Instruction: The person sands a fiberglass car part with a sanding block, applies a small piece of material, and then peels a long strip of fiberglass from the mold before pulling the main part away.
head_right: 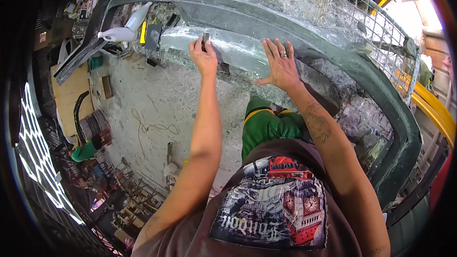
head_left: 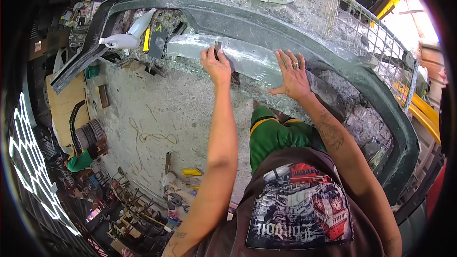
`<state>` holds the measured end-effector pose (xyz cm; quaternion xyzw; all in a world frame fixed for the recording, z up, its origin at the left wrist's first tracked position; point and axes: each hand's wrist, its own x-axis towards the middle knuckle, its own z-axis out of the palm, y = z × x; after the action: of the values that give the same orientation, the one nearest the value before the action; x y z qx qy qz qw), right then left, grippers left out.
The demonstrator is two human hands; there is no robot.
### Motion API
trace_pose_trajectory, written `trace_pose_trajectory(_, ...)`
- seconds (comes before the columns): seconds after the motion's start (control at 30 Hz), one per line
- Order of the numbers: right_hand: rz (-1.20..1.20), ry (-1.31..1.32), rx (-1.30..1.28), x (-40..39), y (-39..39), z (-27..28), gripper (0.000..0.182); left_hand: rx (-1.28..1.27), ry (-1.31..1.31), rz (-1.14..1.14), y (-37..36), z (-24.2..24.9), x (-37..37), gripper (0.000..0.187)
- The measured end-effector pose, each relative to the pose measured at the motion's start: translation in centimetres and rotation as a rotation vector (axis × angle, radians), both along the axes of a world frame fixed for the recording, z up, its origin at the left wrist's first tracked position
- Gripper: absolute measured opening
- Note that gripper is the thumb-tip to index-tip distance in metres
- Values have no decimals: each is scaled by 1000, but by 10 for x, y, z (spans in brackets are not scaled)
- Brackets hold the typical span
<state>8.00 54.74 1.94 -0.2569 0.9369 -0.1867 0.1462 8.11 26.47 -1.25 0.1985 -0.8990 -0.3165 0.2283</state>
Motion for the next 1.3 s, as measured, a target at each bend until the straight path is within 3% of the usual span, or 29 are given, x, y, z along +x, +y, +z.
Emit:
trace_pose_trajectory(0.03,-6,8,-3,-1,1,0,149,-121,-22,55,16,5,4,34)
trace_pose_trajectory(0.13,10,-17,13,-3,1,1,148,-66,-58,-3,67,12,36,29)
trace_pose_trajectory(0.3,10,-20,39,-1,-1,4,147,-22,-43,-9,-6,11,2,32)
trace_pose_trajectory(0.43,11,-41,45,-2,0,3,147,-123,-73,30,65,11,38,29)
trace_pose_trajectory(0.57,18,-10,25,-1,0,1,148,-105,-46,-80,-15,8,6,33)
trace_pose_trajectory(0.7,12,-9,6,0,1,1,150,-139,-33,-2,46,6,25,30)
trace_pose_trajectory(0.8,11,-20,23,-1,0,5,150,-72,-51,-82,35,11,27,30)
trace_pose_trajectory(0.9,9,5,5,0,0,-1,151,-91,-48,-13,19,14,9,30)
trace_pose_trajectory(1.0,18,-38,25,-2,0,4,151,-105,-15,52,44,13,19,29)
trace_pose_trajectory(1.07,19,-36,30,-1,0,5,151,-77,-36,-40,52,10,36,29)
trace_pose_trajectory(1.13,18,-31,33,-3,-1,4,151,-57,-58,-82,18,17,15,30)
trace_pose_trajectory(1.2,10,-15,38,-1,-1,2,151,-58,-53,23,-6,9,-1,33)
trace_pose_trajectory(1.3,17,-58,35,-3,0,6,151,-105,1,20,47,7,22,30)
